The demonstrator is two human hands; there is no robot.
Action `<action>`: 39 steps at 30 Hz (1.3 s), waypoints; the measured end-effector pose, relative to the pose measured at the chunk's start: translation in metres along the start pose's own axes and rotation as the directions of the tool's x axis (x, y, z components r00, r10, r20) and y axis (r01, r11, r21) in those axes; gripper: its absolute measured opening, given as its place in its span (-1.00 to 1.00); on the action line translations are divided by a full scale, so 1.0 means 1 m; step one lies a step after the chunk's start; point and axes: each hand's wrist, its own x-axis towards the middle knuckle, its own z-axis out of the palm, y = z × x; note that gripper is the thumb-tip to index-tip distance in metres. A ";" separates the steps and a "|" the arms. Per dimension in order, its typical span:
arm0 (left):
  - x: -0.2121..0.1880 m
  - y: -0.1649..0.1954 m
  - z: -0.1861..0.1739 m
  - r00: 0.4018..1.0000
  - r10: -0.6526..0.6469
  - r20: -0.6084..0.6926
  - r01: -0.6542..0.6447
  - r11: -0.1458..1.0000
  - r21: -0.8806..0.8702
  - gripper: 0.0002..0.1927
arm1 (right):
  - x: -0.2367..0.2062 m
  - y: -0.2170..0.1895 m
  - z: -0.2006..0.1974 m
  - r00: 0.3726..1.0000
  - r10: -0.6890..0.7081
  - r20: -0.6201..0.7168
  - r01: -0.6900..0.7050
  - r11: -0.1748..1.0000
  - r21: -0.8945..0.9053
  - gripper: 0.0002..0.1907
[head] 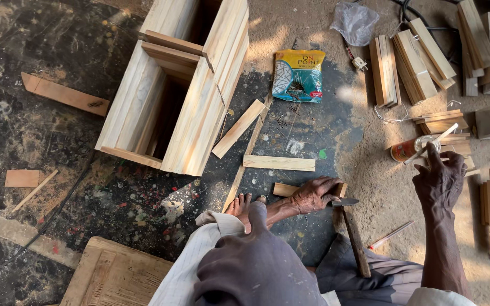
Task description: The person assembles small wooden boxes by applying glue to the edges of wooden planks, joining them together, and securing the joints with nails using a hammer. The person works on multiple small boxes, applying glue and nailing them in sequence.
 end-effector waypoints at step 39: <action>-0.005 -0.045 0.013 0.993 -0.075 -0.095 0.080 0.996 0.044 -0.50 | 0.028 -0.002 -0.019 0.951 0.202 -0.234 -0.014 0.784 0.620 -0.94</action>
